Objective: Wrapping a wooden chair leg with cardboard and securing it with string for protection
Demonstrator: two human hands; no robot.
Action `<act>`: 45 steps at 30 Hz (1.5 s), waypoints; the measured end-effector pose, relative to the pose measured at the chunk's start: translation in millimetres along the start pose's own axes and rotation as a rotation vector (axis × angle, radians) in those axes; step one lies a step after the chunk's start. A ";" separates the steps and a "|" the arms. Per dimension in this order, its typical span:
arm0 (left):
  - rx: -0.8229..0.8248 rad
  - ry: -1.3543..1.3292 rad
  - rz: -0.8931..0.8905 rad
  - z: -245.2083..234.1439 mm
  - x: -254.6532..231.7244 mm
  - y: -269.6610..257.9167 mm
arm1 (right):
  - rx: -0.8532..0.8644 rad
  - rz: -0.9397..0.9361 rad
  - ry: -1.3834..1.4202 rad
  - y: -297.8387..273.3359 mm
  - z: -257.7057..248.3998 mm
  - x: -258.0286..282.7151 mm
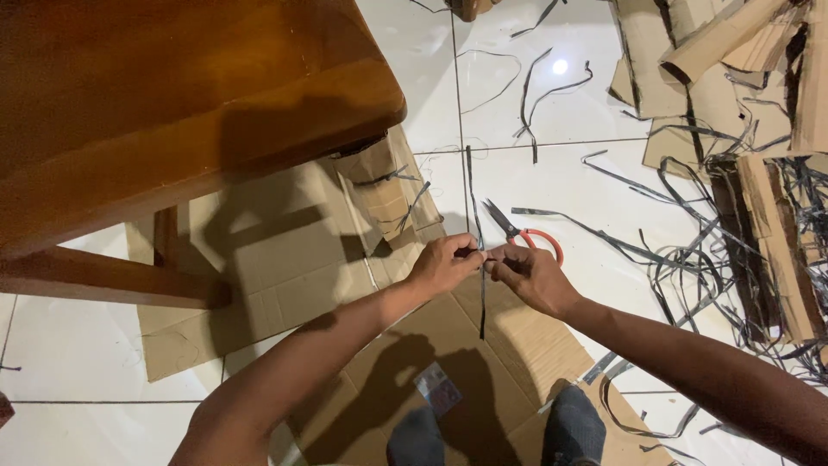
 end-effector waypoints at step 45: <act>0.120 0.155 0.027 -12.6 -14.4 -12.8 | -0.002 0.225 0.631 2.2 -6.4 8.9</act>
Point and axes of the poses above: each hand's wrist, its own y-axis towards the middle knuckle, its own z-axis out of the palm, x = y × z, the point moved 9 cm from there along y, towards the middle knuckle, and after that the axes turned 13 degrees about -x, right-handed, at the moved point
